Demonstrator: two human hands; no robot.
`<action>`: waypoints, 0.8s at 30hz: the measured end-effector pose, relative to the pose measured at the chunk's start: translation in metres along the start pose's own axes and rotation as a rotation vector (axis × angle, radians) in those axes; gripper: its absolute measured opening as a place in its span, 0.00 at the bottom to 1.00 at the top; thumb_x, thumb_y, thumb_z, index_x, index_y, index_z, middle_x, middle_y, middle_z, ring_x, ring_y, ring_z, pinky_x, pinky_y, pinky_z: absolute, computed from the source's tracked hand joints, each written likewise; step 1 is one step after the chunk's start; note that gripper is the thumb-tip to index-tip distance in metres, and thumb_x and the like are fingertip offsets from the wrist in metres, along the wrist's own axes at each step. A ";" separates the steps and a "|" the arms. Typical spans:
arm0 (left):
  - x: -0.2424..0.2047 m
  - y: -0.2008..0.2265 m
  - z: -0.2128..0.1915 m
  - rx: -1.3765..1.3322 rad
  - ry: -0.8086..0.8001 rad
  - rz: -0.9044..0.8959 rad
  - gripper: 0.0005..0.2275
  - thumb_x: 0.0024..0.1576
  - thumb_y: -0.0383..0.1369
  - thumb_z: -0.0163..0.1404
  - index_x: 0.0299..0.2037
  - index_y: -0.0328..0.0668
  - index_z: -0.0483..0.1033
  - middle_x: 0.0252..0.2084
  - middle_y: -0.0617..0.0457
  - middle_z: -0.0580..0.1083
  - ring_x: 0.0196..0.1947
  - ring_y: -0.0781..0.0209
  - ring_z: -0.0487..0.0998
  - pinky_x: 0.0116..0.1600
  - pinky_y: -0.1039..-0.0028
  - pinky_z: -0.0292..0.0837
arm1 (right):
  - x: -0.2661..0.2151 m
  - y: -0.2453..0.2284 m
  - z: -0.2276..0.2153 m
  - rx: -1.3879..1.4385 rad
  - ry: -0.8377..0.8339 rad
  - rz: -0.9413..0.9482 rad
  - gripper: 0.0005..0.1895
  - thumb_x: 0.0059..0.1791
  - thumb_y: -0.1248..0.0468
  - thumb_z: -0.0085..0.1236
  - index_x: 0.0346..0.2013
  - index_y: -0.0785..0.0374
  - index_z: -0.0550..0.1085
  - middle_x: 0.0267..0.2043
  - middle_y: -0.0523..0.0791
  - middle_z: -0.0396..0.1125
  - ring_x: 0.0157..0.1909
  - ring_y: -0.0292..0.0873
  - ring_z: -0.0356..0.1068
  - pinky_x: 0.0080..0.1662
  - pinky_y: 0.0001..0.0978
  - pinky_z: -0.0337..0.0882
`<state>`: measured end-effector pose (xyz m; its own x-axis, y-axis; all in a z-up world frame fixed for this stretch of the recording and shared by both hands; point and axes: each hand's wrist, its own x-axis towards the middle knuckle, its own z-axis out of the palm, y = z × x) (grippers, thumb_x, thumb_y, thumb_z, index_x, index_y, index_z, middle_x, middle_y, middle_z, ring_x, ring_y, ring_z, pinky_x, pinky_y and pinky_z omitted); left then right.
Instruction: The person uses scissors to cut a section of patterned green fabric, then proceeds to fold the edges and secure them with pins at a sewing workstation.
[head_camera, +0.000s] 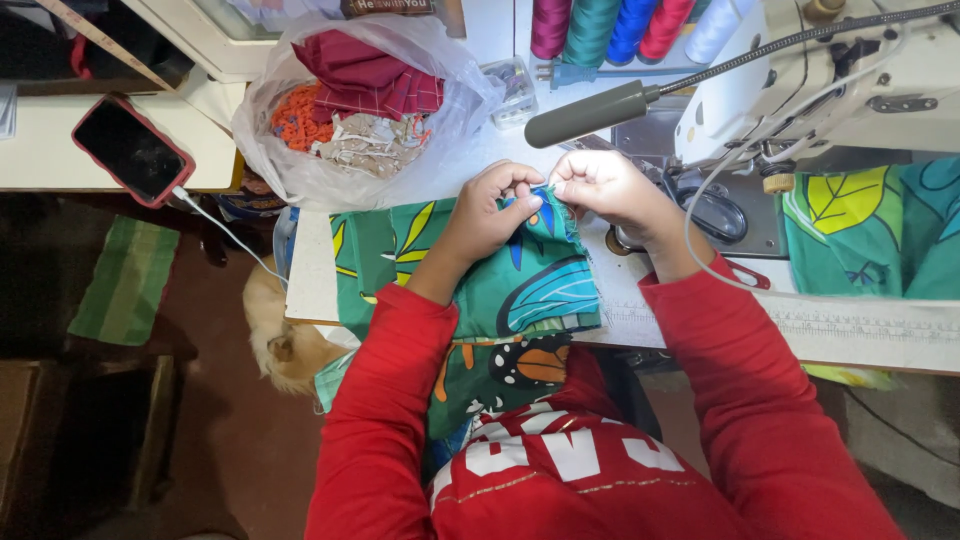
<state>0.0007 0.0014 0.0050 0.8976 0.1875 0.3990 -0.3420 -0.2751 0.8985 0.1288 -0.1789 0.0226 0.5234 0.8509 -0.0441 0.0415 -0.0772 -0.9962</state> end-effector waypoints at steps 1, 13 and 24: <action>0.000 0.000 0.000 0.004 0.007 0.008 0.08 0.56 0.31 0.60 0.44 0.41 0.80 0.30 0.54 0.74 0.30 0.67 0.73 0.40 0.76 0.70 | 0.001 0.002 0.000 -0.004 0.003 -0.008 0.05 0.52 0.70 0.58 0.32 0.68 0.74 0.20 0.47 0.69 0.26 0.36 0.72 0.30 0.26 0.76; 0.000 0.003 0.001 0.094 -0.011 0.098 0.03 0.58 0.32 0.59 0.38 0.44 0.80 0.32 0.52 0.71 0.34 0.57 0.74 0.45 0.69 0.70 | -0.002 -0.003 0.003 -0.014 -0.010 0.003 0.05 0.52 0.70 0.58 0.32 0.68 0.75 0.20 0.47 0.70 0.26 0.36 0.73 0.31 0.27 0.77; -0.001 -0.002 0.001 0.130 0.029 0.058 0.03 0.59 0.32 0.56 0.36 0.44 0.77 0.31 0.52 0.71 0.34 0.54 0.76 0.45 0.66 0.72 | -0.014 -0.027 -0.002 -0.432 -0.102 -0.004 0.08 0.49 0.62 0.65 0.32 0.63 0.76 0.19 0.46 0.68 0.26 0.40 0.70 0.34 0.34 0.72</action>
<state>0.0012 0.0013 0.0027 0.8684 0.1941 0.4563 -0.3523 -0.4061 0.8432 0.1222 -0.1893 0.0506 0.4370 0.8968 -0.0693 0.4065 -0.2656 -0.8742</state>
